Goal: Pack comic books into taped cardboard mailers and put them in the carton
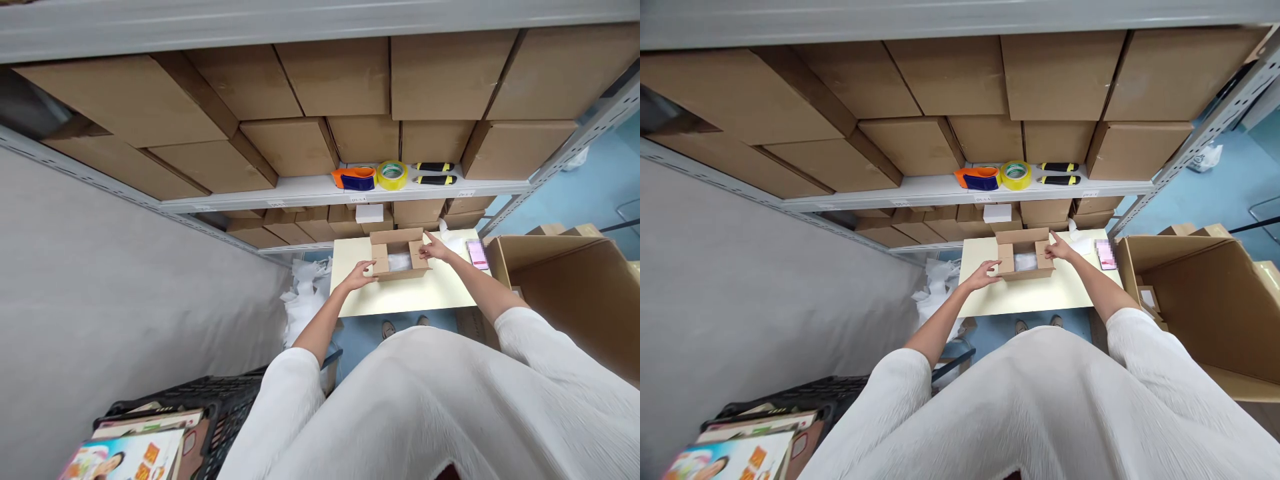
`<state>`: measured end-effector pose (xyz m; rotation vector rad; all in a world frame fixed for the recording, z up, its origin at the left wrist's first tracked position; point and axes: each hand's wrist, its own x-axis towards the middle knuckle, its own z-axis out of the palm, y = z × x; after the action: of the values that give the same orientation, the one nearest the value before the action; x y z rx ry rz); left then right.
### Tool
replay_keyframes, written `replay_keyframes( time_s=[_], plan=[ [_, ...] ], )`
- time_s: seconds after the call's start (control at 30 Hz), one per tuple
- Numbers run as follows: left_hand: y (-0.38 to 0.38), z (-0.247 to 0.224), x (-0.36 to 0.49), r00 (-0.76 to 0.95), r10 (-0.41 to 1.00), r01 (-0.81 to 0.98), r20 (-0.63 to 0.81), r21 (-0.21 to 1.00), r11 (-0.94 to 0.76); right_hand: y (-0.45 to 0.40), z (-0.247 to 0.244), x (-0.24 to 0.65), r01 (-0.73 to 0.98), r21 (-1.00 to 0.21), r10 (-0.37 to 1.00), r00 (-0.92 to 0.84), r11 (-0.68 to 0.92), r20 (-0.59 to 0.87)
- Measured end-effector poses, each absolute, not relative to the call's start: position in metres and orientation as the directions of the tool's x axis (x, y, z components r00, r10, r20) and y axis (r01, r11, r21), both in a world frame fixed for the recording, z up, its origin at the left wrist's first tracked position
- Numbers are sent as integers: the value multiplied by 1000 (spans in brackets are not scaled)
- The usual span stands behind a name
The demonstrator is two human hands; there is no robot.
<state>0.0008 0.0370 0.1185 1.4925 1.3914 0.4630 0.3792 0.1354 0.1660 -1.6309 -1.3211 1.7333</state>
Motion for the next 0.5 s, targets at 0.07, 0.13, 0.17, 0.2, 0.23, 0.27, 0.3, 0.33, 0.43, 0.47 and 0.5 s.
replay_keyframes(
  time_s=[0.07,0.13,0.17,0.2,0.23,0.27,0.3,0.33,0.43,0.47,0.5],
  plan=[
    [37,120,6,218,917,492,-333,849,192,139,170,383,293,-831,811,-224,-473,-540],
    [38,120,11,158,935,474,-318,855,211,141,172,386,331,-824,820,-197,-460,-537],
    [38,119,14,119,943,469,-312,855,224,141,172,388,363,-818,827,-184,-446,-532],
    [39,119,17,78,948,464,-308,853,239,142,172,390,402,-810,833,-173,-428,-526],
    [41,118,20,39,951,459,-307,851,256,142,171,392,443,-798,839,-163,-408,-519],
    [42,117,24,5,951,453,-310,848,274,141,170,393,481,-787,846,-154,-387,-510],
    [44,117,27,-22,949,448,-315,845,291,140,169,394,513,-776,854,-146,-366,-500],
    [46,116,30,-42,947,450,-317,841,302,139,167,395,533,-771,860,-146,-347,-488],
    [52,117,39,-67,961,516,-269,815,264,136,161,394,520,-796,859,-207,-310,-469],
    [54,117,40,-59,970,554,-236,800,228,135,158,394,511,-807,856,-233,-297,-462],
    [56,118,42,-43,978,593,-203,783,188,135,156,393,509,-814,855,-253,-281,-453]
  ],
)
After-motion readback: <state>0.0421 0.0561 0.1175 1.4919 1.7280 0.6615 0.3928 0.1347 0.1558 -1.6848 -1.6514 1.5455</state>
